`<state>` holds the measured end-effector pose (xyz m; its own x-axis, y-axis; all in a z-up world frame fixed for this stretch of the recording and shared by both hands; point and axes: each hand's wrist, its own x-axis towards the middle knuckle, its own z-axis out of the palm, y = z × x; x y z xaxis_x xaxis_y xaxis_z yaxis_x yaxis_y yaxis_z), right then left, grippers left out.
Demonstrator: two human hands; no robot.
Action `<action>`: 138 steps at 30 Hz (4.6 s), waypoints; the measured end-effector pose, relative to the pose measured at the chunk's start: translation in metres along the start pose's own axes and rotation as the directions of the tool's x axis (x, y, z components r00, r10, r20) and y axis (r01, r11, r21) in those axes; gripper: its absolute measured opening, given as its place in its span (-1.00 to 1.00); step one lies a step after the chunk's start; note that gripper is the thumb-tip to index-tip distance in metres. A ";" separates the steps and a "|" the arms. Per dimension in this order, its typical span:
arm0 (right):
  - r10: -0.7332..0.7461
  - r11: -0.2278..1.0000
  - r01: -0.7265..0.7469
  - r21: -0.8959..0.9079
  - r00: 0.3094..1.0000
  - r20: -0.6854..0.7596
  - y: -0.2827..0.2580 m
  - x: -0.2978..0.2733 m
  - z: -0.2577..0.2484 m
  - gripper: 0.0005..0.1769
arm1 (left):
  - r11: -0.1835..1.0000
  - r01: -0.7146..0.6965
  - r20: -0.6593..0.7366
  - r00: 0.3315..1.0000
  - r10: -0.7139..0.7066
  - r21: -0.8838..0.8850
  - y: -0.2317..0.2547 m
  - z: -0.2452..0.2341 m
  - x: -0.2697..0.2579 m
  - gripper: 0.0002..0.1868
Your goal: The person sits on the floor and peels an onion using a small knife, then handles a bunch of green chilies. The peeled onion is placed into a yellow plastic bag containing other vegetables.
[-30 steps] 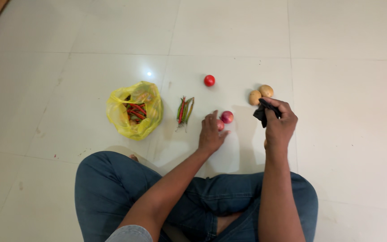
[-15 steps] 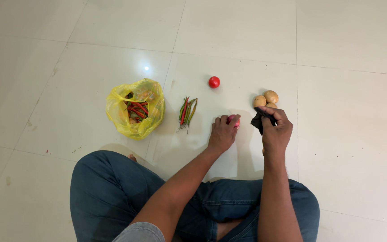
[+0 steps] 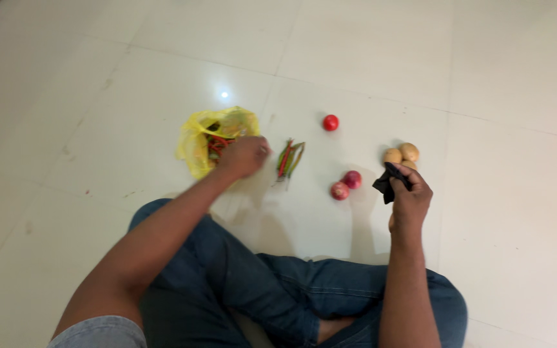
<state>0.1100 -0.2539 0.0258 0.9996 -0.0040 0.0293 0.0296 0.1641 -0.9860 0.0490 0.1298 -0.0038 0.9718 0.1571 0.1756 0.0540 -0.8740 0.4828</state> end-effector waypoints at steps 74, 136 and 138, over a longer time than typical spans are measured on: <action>0.155 0.986 -0.142 -0.092 0.976 0.150 0.026 -0.019 0.038 -0.73 | 0.868 0.397 0.047 0.902 -0.428 0.298 -0.081 -0.058 0.011 -0.65; -0.658 0.594 0.639 -0.488 0.735 0.161 0.002 -0.076 0.088 -0.70 | 0.806 0.378 0.061 0.916 -0.396 -0.455 -0.084 -0.135 -0.082 -0.82; -0.761 0.438 0.774 -0.458 0.590 0.268 -0.009 -0.085 0.093 -0.70 | 0.837 0.491 0.113 0.871 -0.478 -0.242 -0.084 -0.131 -0.082 -0.82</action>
<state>0.0244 -0.1634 0.0479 0.5671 0.1375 0.8121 0.7866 -0.3830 -0.4844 -0.0648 0.2502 0.0539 0.8465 0.5029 -0.1749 0.4669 -0.5431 0.6979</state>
